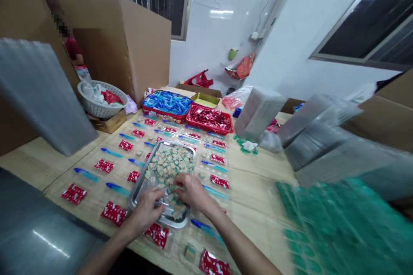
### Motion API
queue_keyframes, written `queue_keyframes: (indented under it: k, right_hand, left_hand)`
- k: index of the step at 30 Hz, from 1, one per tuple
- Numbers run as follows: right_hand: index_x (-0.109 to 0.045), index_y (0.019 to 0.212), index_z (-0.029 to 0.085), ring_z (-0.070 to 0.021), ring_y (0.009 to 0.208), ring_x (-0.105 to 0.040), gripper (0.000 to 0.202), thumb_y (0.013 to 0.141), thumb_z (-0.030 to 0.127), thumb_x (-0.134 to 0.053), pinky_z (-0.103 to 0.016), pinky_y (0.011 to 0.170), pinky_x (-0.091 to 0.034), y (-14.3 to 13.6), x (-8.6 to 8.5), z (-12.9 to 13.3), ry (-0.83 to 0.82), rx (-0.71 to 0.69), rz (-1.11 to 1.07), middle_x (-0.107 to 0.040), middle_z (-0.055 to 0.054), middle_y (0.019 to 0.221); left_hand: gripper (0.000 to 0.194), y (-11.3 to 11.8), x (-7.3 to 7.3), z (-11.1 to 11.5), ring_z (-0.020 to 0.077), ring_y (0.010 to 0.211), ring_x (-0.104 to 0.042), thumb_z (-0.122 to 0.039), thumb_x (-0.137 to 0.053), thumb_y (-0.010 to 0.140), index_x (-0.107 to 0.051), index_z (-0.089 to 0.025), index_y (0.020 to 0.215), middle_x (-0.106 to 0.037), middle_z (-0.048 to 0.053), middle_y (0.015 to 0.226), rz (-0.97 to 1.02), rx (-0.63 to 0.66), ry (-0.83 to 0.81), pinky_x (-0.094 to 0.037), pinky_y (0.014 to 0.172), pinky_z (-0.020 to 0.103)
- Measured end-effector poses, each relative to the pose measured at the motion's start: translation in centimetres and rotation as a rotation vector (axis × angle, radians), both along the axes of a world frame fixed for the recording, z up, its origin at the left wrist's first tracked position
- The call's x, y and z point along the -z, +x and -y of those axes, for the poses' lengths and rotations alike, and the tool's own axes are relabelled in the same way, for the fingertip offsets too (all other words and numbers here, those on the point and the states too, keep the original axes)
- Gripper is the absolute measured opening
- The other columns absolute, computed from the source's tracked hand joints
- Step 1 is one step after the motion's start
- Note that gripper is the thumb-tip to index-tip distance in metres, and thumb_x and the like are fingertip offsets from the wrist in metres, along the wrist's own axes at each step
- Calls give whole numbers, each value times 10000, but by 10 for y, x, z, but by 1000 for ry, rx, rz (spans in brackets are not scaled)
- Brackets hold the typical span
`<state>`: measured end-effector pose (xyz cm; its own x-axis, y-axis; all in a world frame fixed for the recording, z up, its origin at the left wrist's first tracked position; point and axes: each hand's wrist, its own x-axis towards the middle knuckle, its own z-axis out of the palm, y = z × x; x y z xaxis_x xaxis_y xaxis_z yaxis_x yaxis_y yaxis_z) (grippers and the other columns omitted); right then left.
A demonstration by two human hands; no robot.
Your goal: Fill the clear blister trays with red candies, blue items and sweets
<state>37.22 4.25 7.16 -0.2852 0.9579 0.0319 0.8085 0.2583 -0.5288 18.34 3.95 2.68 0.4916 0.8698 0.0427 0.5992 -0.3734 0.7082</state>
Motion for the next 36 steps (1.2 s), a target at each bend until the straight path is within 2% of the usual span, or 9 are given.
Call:
queue_keyframes:
  k: [5,10,14,18,21,24,29,31,36]
  right_hand:
    - [-648,862,196,-186,889,-558,216,691,86,-573,-291,789,-356,10,14,48,-19,-18,59,-645,-30,908]
    - [-633,748,190,-175,849,-551,154,760,82,-524,-311,773,-312,-6,31,53,7,9,107,-660,-25,846]
    - [-644,732,193,-169,845,-554,177,815,103,-517,-315,799,-299,-21,40,52,55,20,57,-665,-22,812]
    - [-662,758,202,-161,842,-565,179,832,119,-522,-301,816,-311,-22,34,46,65,57,-57,-674,-9,819]
    - [-670,799,189,-155,779,-575,165,774,87,-543,-255,731,-346,-11,23,39,-14,106,-132,-678,3,774]
    - [-669,713,177,-133,646,-558,196,718,50,-519,-221,610,-337,-1,13,34,-135,7,-122,-649,23,652]
    - [-686,707,197,-145,749,-593,231,698,32,-525,-286,824,-322,-10,12,34,-133,-183,8,-696,12,740]
    - [-672,715,192,-166,832,-586,204,713,42,-533,-330,880,-275,-16,14,35,-80,-173,86,-690,-8,788]
    - [-641,774,193,-152,851,-560,139,773,90,-548,-306,821,-273,-9,16,39,-15,-79,83,-656,-5,846]
  left_hand:
    - [241,22,1,-1,230,983,-527,-90,-531,669,-632,-175,870,-612,69,949,-110,101,58,-431,874,358]
    - [204,23,-5,0,241,970,-516,-72,-477,709,-631,-158,811,-621,92,915,-239,180,96,-420,873,371]
    - [196,9,-7,0,229,932,-528,-64,-448,738,-617,-157,770,-620,88,896,-272,145,138,-423,859,358]
    - [133,-9,-4,-4,221,918,-539,-105,-503,734,-616,-167,765,-612,71,880,-231,69,135,-438,831,340]
    - [216,-15,0,-9,205,955,-541,-91,-477,763,-628,-171,894,-607,67,938,-169,41,149,-430,878,336]
    - [298,-16,1,-12,210,994,-526,-64,-445,771,-624,-181,978,-592,71,973,-192,67,171,-409,921,353]
    - [239,-11,-4,-13,213,949,-515,-58,-421,763,-613,-186,827,-573,63,909,-259,92,148,-413,864,343]
    - [233,-12,-4,-14,210,924,-514,-42,-419,740,-599,-179,796,-580,62,887,-248,82,155,-406,842,333]
    - [204,-20,-5,-22,164,754,-540,-28,-451,665,-585,-177,705,-594,10,733,-126,26,17,-401,692,261]
